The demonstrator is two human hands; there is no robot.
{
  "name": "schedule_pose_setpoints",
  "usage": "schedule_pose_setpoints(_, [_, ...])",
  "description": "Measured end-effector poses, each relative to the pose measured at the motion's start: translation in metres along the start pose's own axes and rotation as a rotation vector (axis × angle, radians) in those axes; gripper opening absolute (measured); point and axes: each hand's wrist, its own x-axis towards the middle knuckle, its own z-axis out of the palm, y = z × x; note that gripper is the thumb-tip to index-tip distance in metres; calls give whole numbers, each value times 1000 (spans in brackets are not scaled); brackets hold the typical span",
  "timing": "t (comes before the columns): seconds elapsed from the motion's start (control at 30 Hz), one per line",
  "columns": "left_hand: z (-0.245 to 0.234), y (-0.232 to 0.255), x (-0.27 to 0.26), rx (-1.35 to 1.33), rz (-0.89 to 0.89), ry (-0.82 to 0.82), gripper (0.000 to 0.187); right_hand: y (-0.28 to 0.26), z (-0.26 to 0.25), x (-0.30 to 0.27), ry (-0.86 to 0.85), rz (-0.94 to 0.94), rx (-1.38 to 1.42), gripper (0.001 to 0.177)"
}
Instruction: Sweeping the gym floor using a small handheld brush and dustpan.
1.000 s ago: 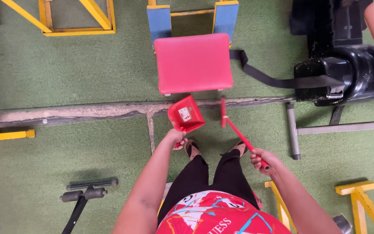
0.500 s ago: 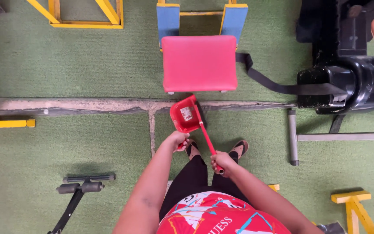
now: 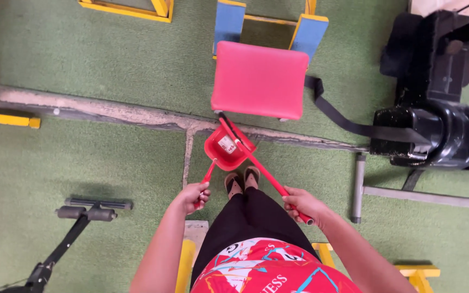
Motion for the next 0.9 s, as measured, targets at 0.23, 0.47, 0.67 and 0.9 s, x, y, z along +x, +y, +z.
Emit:
schedule_pose_setpoints(0.23, [-11, -26, 3, -238, 69, -1, 23, -51, 13, -22, -29, -6, -299, 70])
schedule_pose_setpoints(0.47, [-26, -30, -4, -403, 197, 37, 25, -79, 23, -16, -118, -53, -399, 69])
schedule_pose_setpoints(0.67, [-25, 7, -40, -456, 321, 93, 21, -103, 46, 3, -144, -88, -440, 77])
schedule_pose_setpoints(0.9, [-59, 87, -68, -350, 397, 157, 16, -137, 99, 25, -158, -178, -396, 78])
